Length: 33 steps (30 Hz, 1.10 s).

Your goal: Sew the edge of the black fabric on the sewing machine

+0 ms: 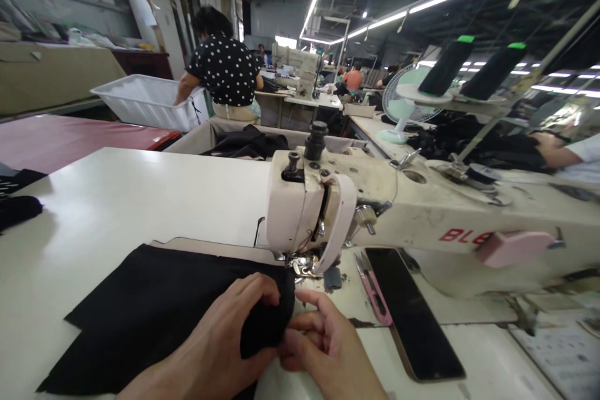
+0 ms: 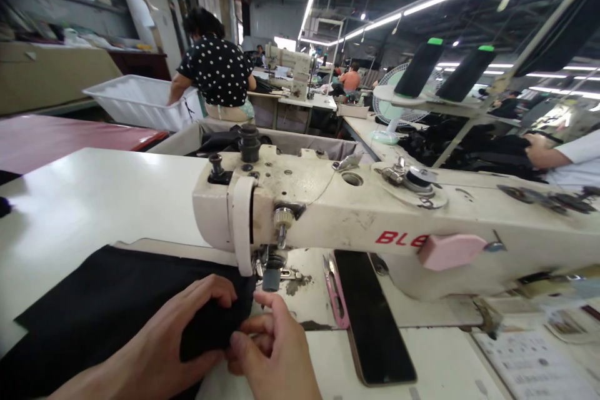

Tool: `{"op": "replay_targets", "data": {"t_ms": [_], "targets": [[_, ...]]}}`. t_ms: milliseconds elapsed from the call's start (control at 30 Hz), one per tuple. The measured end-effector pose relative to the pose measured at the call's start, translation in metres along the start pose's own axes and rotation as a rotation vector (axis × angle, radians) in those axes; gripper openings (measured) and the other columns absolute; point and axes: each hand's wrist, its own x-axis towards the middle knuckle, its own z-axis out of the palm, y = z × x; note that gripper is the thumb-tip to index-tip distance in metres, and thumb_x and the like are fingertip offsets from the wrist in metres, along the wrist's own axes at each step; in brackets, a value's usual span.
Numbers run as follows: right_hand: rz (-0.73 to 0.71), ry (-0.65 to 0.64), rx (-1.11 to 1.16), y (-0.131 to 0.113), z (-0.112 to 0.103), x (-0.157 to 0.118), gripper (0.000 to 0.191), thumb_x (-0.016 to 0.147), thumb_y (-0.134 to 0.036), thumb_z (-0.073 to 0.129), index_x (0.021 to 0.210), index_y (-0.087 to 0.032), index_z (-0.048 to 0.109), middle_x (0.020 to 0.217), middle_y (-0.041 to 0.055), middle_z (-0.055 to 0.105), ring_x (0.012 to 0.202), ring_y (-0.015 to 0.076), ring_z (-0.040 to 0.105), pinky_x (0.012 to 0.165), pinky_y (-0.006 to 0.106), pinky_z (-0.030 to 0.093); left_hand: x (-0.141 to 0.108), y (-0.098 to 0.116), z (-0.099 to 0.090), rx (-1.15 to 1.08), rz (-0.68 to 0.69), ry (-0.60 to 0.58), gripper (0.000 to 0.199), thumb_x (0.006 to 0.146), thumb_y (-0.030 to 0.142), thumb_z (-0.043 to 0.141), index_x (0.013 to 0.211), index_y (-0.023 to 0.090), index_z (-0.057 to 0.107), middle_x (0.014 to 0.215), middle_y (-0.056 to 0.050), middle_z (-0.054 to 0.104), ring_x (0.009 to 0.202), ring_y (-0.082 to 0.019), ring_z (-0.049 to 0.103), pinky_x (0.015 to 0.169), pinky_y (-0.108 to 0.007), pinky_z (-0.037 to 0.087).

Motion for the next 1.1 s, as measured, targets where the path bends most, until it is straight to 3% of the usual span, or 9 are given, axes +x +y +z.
{"op": "replay_targets", "data": {"t_ms": [133,300,467,533,667,767,867,1000,1100], "targets": [[0.061,0.033,0.111,0.0,0.006,0.0,0.065,0.067,-0.046,0.081,0.115,-0.016,0.05,0.085,0.0033,0.065,0.068,0.0214,0.07,0.063,0.035,0.059,0.001,-0.006,0.008,-0.042,0.063,0.037,0.027,0.066,0.004,0.052,0.086,0.021,0.049,0.094,-0.003,0.057,0.088,-0.019,0.056,0.079,-0.03,0.047],[-0.013,-0.02,0.04,-0.002,0.005,-0.001,0.051,0.072,-0.041,0.077,0.115,-0.019,0.061,0.095,0.0044,0.062,0.068,0.0186,0.068,0.062,0.036,0.06,0.0,-0.006,0.016,-0.048,0.042,0.073,0.014,0.072,0.011,0.056,0.082,0.02,0.052,0.099,-0.005,0.059,0.093,-0.022,0.056,0.083,-0.033,0.046],[-0.053,0.16,0.196,-0.009,0.001,-0.007,0.061,0.066,-0.036,0.084,0.118,-0.02,0.055,0.123,0.0122,0.058,0.104,0.0253,0.063,0.082,0.036,0.056,0.022,-0.009,-0.013,-0.309,-0.271,0.018,0.012,0.083,0.028,0.048,0.089,0.02,0.054,0.084,-0.003,0.064,0.081,-0.023,0.061,0.073,-0.032,0.048],[0.095,0.062,0.399,-0.012,0.005,-0.008,0.062,0.066,-0.037,0.085,0.115,-0.017,0.054,0.123,0.0145,0.059,0.111,0.0296,0.061,0.081,0.038,0.056,0.037,-0.013,-0.023,-0.276,-0.335,0.034,0.015,0.083,0.031,0.045,0.087,0.019,0.054,0.078,-0.003,0.064,0.079,-0.025,0.061,0.073,-0.035,0.048],[0.367,-0.193,0.588,-0.008,0.024,-0.002,0.055,0.066,-0.042,0.084,0.104,-0.013,0.056,0.096,0.0095,0.069,0.085,0.0302,0.071,0.065,0.035,0.058,0.053,-0.016,-0.019,-0.046,-0.257,0.177,0.022,0.088,0.032,0.036,0.089,0.02,0.055,0.09,-0.007,0.066,0.094,-0.028,0.06,0.089,-0.041,0.043],[0.326,-0.079,0.625,-0.005,0.037,0.006,0.056,0.062,-0.044,0.086,0.098,-0.015,0.054,0.083,0.0022,0.068,0.074,0.0243,0.072,0.063,0.032,0.059,0.051,-0.016,-0.011,0.007,-0.28,0.162,0.023,0.086,0.041,0.046,0.093,0.02,0.054,0.091,-0.007,0.067,0.089,-0.028,0.062,0.081,-0.039,0.045],[0.189,0.086,0.583,-0.008,0.043,0.013,0.058,0.062,-0.043,0.085,0.099,-0.018,0.05,0.082,-0.0012,0.066,0.075,0.0188,0.071,0.063,0.027,0.059,0.048,-0.017,-0.011,0.085,-0.322,0.125,0.026,0.073,0.033,0.063,0.094,0.02,0.054,0.092,-0.006,0.068,0.087,-0.027,0.063,0.077,-0.037,0.047],[0.157,0.058,0.363,-0.014,0.044,0.018,0.056,0.065,-0.055,0.079,0.095,-0.017,0.05,0.065,-0.0074,0.058,0.041,0.0064,0.056,0.029,0.011,0.037,0.047,-0.018,-0.012,0.151,-0.285,0.095,0.035,0.067,0.019,0.067,0.1,0.021,0.054,0.097,-0.005,0.068,0.093,-0.026,0.063,0.081,-0.036,0.046],[0.162,0.034,0.306,-0.014,0.038,0.019,0.061,0.057,-0.06,0.081,0.087,-0.016,0.052,0.053,-0.0095,0.055,0.028,0.0018,0.042,0.023,0.009,0.028,0.042,-0.02,-0.01,0.261,-0.172,0.076,0.034,0.071,0.012,0.064,0.101,0.021,0.051,0.095,-0.004,0.067,0.09,-0.024,0.064,0.076,-0.033,0.048]]}}
